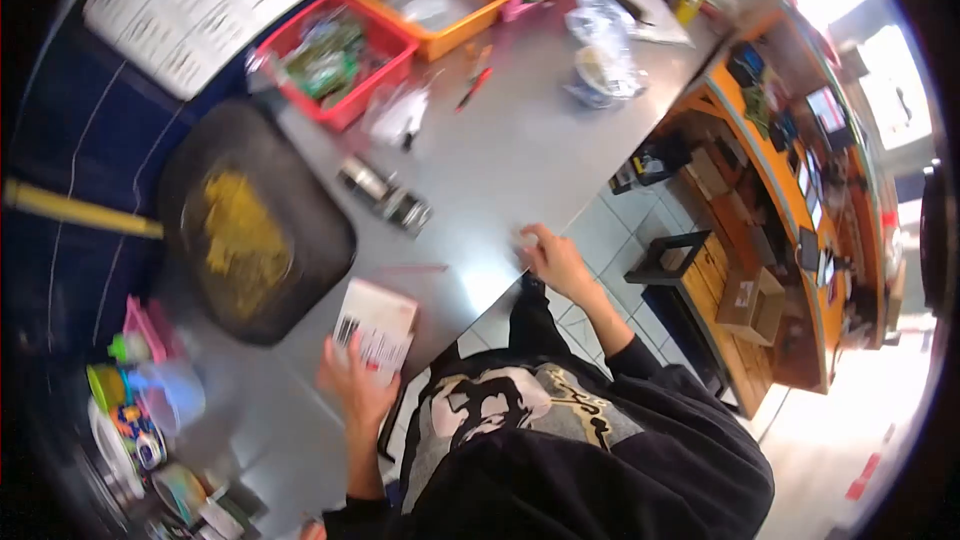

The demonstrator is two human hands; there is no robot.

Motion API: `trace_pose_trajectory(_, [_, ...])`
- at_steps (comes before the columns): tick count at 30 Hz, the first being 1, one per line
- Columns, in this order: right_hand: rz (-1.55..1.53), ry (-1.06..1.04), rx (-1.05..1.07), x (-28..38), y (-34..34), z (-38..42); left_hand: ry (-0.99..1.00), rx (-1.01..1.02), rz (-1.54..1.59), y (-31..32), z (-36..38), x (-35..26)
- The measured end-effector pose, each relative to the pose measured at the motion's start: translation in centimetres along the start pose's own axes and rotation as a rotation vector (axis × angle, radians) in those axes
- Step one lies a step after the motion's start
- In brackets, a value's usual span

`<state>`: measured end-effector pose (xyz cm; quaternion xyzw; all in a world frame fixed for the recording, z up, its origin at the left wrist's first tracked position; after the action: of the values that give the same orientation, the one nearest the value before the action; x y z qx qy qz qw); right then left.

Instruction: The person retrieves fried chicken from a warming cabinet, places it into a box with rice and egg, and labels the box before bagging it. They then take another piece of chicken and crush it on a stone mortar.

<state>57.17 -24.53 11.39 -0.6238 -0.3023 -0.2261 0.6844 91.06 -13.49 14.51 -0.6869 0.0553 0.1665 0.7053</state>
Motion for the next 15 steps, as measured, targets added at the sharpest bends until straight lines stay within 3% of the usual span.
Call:
trace_pose_trajectory(2, [-0.116, 0.047, -0.139, -5.3, -3.6, 1.5, -0.050, 0.003, -0.110, -1.3, 0.2, -2.6])
trace_pose_trajectory(4, [-0.283, 0.230, -0.279, -10.9, -7.8, 2.5, -0.023, -0.011, -0.142, -2.3, 0.6, -6.6])
trace_pose_trajectory(8, [-0.315, 0.403, -0.437, -18.8, -17.9, 1.0, -0.037, -0.036, -0.110, -1.2, -1.6, -18.7])
trace_pose_trajectory(10, [-0.316, 0.341, -0.441, -22.0, -23.2, -1.5, -0.003, -0.058, -0.105, 1.6, -3.9, -24.6])
trace_pose_trajectory(12, [-0.243, 0.127, -0.498, -25.8, -27.4, -5.2, 0.011, -0.085, 0.004, 4.7, -7.1, -29.8])
trace_pose_trajectory(15, [-0.174, -0.019, -0.451, -29.1, -33.8, -12.0, -0.027, -0.058, -0.018, 10.6, -11.8, -34.8])
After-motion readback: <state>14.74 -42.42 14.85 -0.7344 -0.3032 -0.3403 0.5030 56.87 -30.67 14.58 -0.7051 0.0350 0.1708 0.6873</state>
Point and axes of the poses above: each hand's wrist, its own z-axis away from the middle knuckle, its own y-axis out of the palm, x = y × z, the point moved 3 cm from there along -z, towards the middle knuckle, and after that the axes turned 6 degrees about -y, right-handed, at the moved point
